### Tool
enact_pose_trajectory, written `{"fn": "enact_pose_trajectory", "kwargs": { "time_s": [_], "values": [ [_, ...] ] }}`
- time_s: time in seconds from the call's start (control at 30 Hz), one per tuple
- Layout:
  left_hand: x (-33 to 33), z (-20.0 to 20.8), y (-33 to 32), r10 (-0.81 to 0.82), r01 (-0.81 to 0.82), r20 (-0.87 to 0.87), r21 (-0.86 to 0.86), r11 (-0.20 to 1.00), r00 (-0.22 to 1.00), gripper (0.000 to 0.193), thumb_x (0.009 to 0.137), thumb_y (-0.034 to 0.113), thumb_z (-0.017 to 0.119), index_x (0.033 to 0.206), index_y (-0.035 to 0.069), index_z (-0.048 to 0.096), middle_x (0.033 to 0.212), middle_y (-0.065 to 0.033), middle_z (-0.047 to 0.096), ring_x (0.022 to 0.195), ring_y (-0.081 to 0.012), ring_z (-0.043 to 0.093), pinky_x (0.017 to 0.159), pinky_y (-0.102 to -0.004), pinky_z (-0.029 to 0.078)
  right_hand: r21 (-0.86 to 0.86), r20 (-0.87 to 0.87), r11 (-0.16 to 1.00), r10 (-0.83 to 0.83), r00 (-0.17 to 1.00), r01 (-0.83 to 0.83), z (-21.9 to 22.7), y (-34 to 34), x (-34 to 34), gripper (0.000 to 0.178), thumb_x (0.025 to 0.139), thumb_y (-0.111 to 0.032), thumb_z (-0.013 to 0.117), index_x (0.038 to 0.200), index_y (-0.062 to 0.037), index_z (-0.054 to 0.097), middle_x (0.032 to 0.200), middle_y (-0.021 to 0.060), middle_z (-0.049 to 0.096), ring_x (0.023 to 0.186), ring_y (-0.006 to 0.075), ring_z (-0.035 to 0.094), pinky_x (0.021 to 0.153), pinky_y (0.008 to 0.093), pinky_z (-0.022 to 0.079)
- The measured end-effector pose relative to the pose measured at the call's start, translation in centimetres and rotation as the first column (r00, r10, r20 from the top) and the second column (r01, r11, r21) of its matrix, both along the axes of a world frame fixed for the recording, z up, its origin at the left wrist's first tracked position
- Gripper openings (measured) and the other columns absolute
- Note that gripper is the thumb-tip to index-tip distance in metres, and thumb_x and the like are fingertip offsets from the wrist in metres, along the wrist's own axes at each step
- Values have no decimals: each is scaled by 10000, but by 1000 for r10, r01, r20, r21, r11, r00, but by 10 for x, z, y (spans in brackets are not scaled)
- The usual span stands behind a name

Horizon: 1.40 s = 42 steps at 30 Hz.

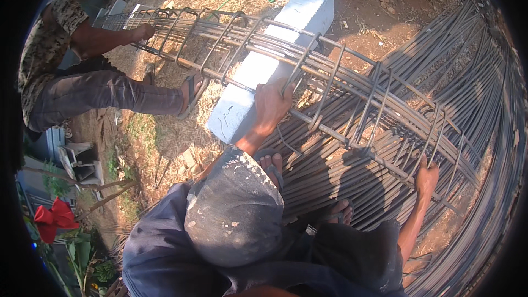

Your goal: The person assembles a rebar cage by tying steel bars together using wire and pliers. They position the bars on a concrete block, wrap wire around intersections, and twist the wire to secure the structure. The person also moves the cage and retrieves additional materials from the ground.

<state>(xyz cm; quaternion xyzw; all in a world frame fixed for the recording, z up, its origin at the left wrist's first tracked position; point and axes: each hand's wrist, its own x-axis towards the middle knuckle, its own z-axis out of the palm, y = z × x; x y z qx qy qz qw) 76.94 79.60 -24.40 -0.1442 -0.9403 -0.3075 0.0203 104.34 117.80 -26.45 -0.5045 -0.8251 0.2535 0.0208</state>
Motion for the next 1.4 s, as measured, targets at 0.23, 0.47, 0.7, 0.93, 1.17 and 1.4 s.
{"fn": "enact_pose_trajectory", "kwargs": {
  "time_s": [0.23,0.47,0.7,0.93,1.17,1.4],
  "values": [
    [-6,-9,-3,46,-48,-146,-11,999,988,239,905,218,574,733,54,602,522,-138,536,532,-328,550,733,-419,377,10,-63,1000,-14,998,14,9,-13,-8,446,943,-351,571,943,89,646,658,137,573,640,246,512,672,403,427],
    [-5,1,-5,42,-40,-46,55,998,998,215,891,233,591,797,45,636,645,-164,600,661,-367,570,811,-437,406,15,-101,999,34,994,-32,-24,13,10,469,947,-390,589,1027,65,664,850,200,673,801,301,617,785,413,459],
    [1,-12,-15,31,10,-211,190,982,977,314,888,291,613,1007,6,668,897,-170,684,872,-325,629,889,-439,402,-34,16,999,6,1000,-5,1,0,-3,499,936,-410,585,918,86,636,710,159,603,679,264,535,694,409,437],
    [0,-3,-15,42,-27,-88,168,985,995,330,893,302,620,1012,-1,676,933,-173,687,916,-326,635,910,-448,398,56,-6,998,24,1000,-24,-15,6,3,543,924,-422,601,1028,110,633,853,243,674,832,356,642,794,422,469],
    [-8,0,-16,111,-113,21,230,966,994,316,931,291,569,981,0,683,911,-176,677,872,-360,629,879,-443,421,10,-17,1000,4,1000,-3,-7,0,-3,438,916,-353,588,1038,59,672,809,221,669,797,332,636,786,416,463],
    [-7,-2,-15,130,-106,-52,334,937,990,332,968,283,506,948,-2,675,844,-181,658,803,-373,624,806,-467,456,-36,-37,999,-15,999,13,1,-7,-5,432,927,-357,584,968,64,673,663,157,604,648,265,574,686,416,451]
  ]
}}
